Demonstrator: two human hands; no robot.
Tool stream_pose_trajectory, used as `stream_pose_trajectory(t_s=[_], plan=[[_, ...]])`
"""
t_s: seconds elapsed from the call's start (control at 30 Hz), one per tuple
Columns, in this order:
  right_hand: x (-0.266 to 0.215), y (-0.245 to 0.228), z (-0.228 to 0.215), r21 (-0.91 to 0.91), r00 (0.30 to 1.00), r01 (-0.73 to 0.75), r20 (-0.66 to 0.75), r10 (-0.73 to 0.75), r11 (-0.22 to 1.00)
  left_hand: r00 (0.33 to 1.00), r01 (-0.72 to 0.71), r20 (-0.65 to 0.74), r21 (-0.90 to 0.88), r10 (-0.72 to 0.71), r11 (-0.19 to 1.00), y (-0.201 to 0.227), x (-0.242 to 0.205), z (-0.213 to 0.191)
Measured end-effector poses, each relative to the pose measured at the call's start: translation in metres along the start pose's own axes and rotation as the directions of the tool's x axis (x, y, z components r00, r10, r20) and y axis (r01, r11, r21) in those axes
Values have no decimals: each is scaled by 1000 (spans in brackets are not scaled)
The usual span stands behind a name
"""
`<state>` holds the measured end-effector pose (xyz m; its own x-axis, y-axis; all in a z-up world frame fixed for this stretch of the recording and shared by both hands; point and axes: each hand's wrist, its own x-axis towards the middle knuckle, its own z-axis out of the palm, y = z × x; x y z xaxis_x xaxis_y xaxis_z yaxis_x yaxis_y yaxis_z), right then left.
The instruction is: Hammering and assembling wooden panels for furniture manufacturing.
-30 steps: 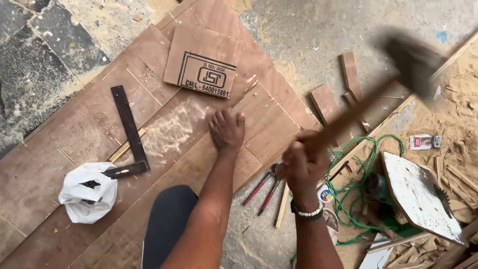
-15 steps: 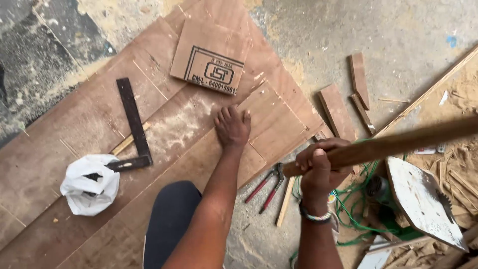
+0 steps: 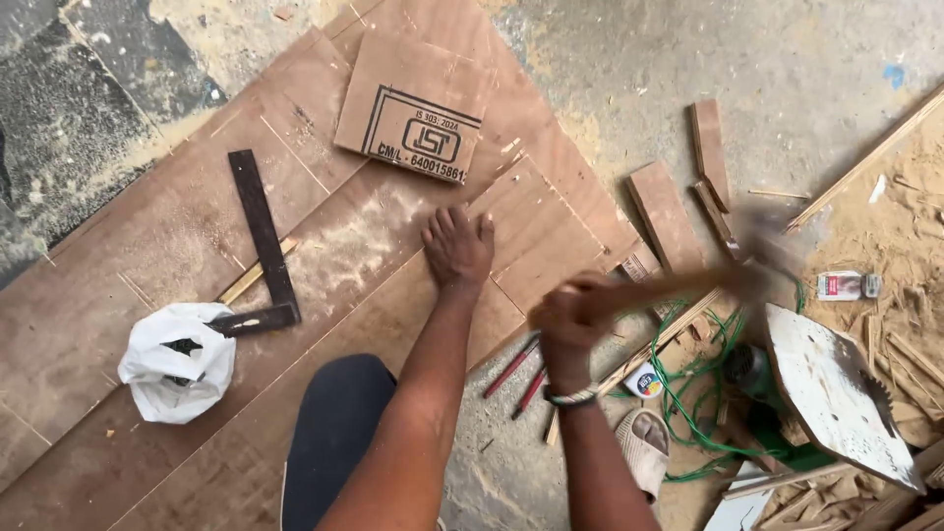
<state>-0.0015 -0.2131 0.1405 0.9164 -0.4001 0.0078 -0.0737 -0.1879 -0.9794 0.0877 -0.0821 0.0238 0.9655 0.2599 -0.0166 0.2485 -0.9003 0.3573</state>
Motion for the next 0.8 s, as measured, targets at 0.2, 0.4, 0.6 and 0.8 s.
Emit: stream_pose_trajectory(t_s=[0.2,0.4,0.6,0.8], plan=[[40,-5,-6,-358,833,-404,236,500,842,999,31,5,96,-32,995,-3,-2,14],[34,-53,-18,424,992,122,-85,-94,897,999,17,29,-1,-17,1000,2,2,-3],[42,27,-8,-432,737,-492,255,626,756,999,-7,-49,24,8,1000,-3,2,12],[55,-70,-37,-68,904,-341,252,347,938,993,16,114,46,-21,999,1,3,-9]])
